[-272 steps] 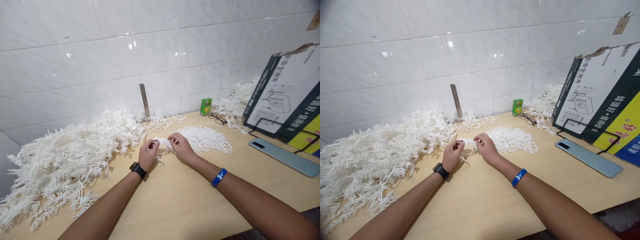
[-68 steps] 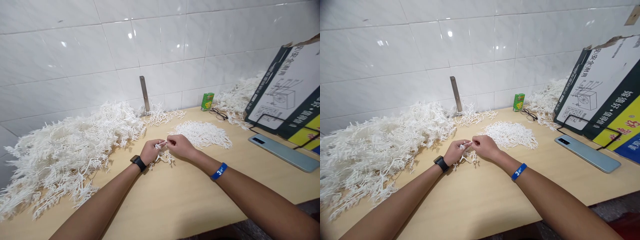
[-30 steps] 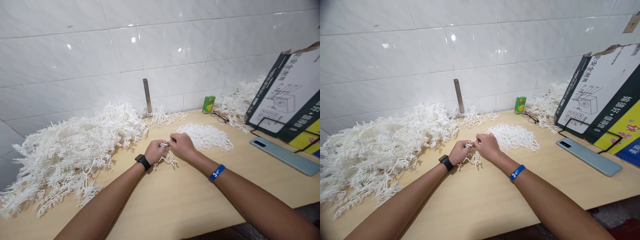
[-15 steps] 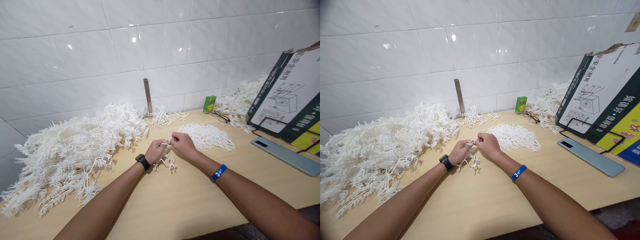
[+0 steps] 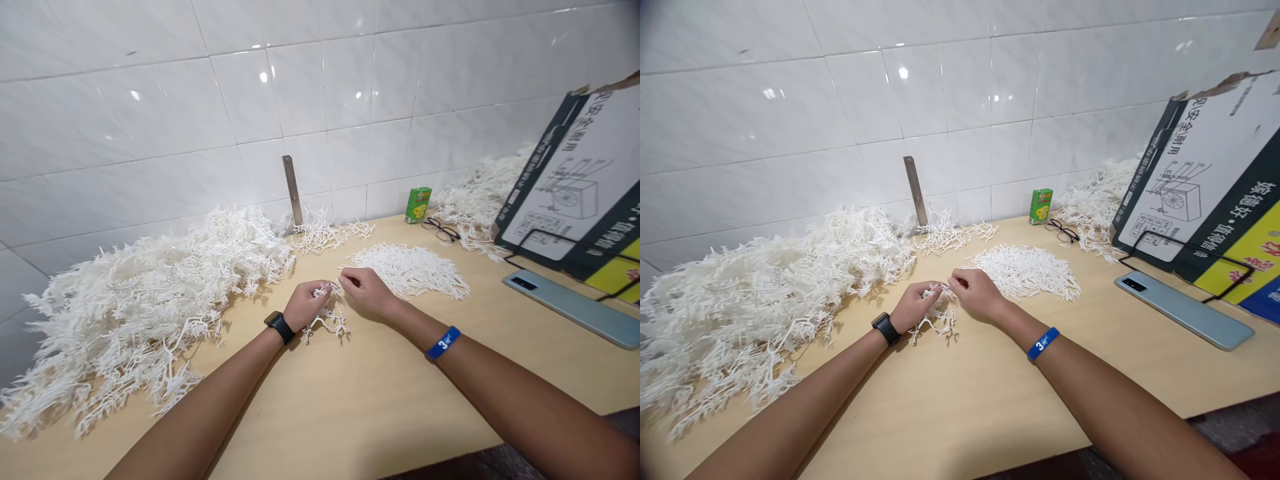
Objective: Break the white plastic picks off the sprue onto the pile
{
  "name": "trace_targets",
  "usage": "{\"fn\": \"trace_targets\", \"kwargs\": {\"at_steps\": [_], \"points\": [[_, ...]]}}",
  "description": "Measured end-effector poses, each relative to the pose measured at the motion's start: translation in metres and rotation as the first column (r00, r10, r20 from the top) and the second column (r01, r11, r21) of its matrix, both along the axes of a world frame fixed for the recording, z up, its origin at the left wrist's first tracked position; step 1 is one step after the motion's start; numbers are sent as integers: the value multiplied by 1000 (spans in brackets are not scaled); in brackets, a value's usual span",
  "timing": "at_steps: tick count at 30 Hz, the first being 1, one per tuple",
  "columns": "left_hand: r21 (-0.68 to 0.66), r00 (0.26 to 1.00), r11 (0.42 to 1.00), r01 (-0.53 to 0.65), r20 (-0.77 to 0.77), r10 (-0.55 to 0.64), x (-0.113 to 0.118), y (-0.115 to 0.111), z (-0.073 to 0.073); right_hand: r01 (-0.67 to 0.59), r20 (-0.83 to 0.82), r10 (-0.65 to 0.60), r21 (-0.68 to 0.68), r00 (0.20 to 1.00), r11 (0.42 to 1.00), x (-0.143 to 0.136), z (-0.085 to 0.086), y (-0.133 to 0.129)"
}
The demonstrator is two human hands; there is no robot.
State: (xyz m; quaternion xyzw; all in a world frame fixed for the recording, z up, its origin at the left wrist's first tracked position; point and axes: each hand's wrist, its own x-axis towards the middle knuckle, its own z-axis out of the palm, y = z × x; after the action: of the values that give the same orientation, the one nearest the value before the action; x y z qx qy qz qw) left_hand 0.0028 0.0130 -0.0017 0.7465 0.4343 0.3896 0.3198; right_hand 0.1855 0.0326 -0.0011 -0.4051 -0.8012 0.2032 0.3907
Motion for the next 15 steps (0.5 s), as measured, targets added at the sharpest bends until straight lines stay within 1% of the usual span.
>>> {"fn": "trace_targets", "kwargs": {"at_steps": [4, 8, 12, 15], "points": [[7, 999, 1000, -4, -39, 4, 0, 0, -1, -62, 49, 64, -37, 997, 997, -1, 3, -2], [23, 996, 1000, -21, -87, 23, -1, 1, -4, -107, 127, 106, 3, 986, 994, -1, 1, -3], [44, 993, 999, -20, -115, 25, -2, 2, -7, -87, 104, 81, 53, 991, 995, -1, -2, -2], [130, 987, 990, -55, -143, 74, -3, 3, -8, -94, 69, 89, 74, 994, 993, -2, -3, 0]]}}
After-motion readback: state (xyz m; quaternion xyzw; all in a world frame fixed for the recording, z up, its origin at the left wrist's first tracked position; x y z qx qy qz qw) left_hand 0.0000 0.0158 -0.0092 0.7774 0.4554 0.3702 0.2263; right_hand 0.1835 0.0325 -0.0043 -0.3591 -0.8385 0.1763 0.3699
